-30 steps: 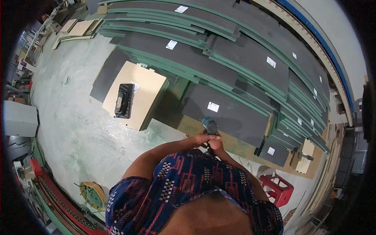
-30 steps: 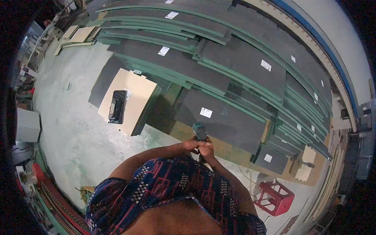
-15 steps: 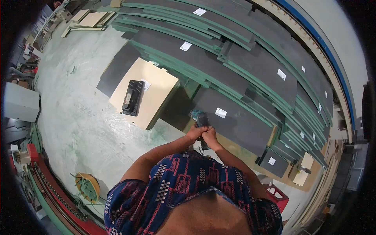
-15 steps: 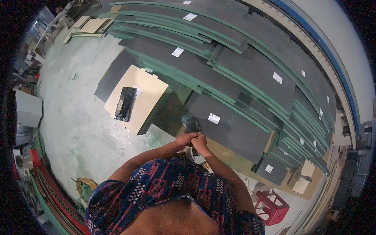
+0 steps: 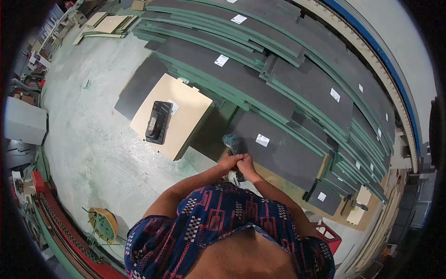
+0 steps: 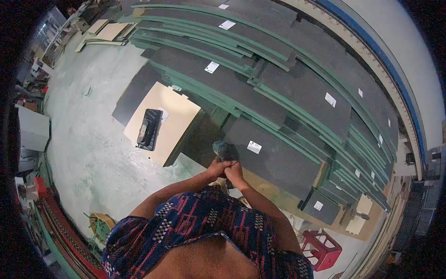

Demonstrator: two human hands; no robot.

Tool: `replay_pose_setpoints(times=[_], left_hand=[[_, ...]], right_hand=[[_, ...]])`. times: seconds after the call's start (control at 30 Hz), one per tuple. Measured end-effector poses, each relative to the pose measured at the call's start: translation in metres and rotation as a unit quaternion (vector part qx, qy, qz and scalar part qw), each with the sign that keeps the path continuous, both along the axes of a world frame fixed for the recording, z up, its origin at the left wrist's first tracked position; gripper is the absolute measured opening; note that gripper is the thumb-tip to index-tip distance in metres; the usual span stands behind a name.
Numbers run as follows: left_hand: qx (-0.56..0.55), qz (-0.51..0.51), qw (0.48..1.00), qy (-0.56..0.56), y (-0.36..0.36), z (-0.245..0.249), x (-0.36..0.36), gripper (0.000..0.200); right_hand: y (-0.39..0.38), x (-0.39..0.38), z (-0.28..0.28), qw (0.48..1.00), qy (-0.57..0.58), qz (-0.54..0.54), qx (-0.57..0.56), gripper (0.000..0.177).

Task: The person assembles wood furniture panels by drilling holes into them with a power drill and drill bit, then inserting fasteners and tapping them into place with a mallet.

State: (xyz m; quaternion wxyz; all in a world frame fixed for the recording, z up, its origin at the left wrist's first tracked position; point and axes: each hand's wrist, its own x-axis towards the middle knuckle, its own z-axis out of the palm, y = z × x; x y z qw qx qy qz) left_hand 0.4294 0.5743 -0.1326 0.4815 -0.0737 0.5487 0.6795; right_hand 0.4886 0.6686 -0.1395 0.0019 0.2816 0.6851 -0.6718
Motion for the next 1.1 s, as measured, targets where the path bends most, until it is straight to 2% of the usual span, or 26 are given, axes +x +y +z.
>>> replay_pose_setpoints(times=[0.07,0.2,0.3,0.33,0.4,0.47,0.57,0.67,0.7,0.77,0.8,0.9,0.93,1.1], left_hand=[[-0.005,0.016,1.0,0.013,0.001,-0.005,0.001,0.061],[-0.021,-0.053,0.998,0.0,-0.004,0.015,-0.012,0.073],[-0.03,-0.075,0.997,0.001,-0.011,0.019,-0.021,0.086],[-0.029,-0.075,0.997,0.009,-0.013,0.015,-0.023,0.089],[-0.005,-0.105,0.994,0.032,-0.024,0.007,-0.028,0.096],[0.006,-0.117,0.993,0.019,-0.036,0.0,-0.026,0.093],[0.004,-0.148,0.989,-0.005,-0.049,-0.006,-0.019,0.092],[-0.013,-0.176,0.984,-0.025,-0.056,-0.014,-0.013,0.09],[-0.011,-0.169,0.985,-0.034,-0.06,-0.018,-0.011,0.077],[-0.002,-0.176,0.984,-0.036,-0.062,-0.005,-0.012,0.076],[-0.004,-0.181,0.983,-0.036,-0.062,-0.007,-0.013,0.077],[-0.006,-0.183,0.982,-0.038,-0.067,-0.016,-0.014,0.074],[-0.003,-0.18,0.983,-0.04,-0.069,-0.022,-0.014,0.071],[-0.024,-0.172,0.984,-0.039,-0.071,-0.031,-0.015,0.06]], right_hand=[[0.001,0.0,-0.008,1.0,-0.007,-0.004,0.023,0.013],[0.006,-0.009,-0.021,0.997,-0.058,-0.032,0.031,0.012],[0.025,-0.023,-0.042,0.997,-0.08,-0.007,-0.018,0.013],[0.031,-0.031,-0.03,0.995,-0.034,-0.005,0.095,0.014],[0.041,-0.045,-0.011,0.998,-0.039,-0.034,0.037,0.015],[0.046,-0.057,0.011,0.997,-0.008,-0.066,-0.026,0.021],[0.06,-0.065,-0.005,0.996,-0.036,-0.072,0.035,0.022],[0.06,-0.065,0.004,0.993,-0.074,-0.081,0.036,0.033],[0.061,-0.066,-0.009,0.994,-0.062,-0.079,0.051,0.029],[0.063,-0.068,-0.048,0.993,-0.042,-0.077,0.082,0.023],[0.062,-0.067,-0.048,0.994,-0.044,-0.079,0.06,0.028],[0.06,-0.066,-0.03,0.977,-0.069,-0.062,0.191,0.037],[0.061,-0.065,-0.003,0.984,-0.112,-0.039,0.135,0.049],[0.058,-0.066,-0.015,0.972,-0.125,-0.065,0.186,0.061]])
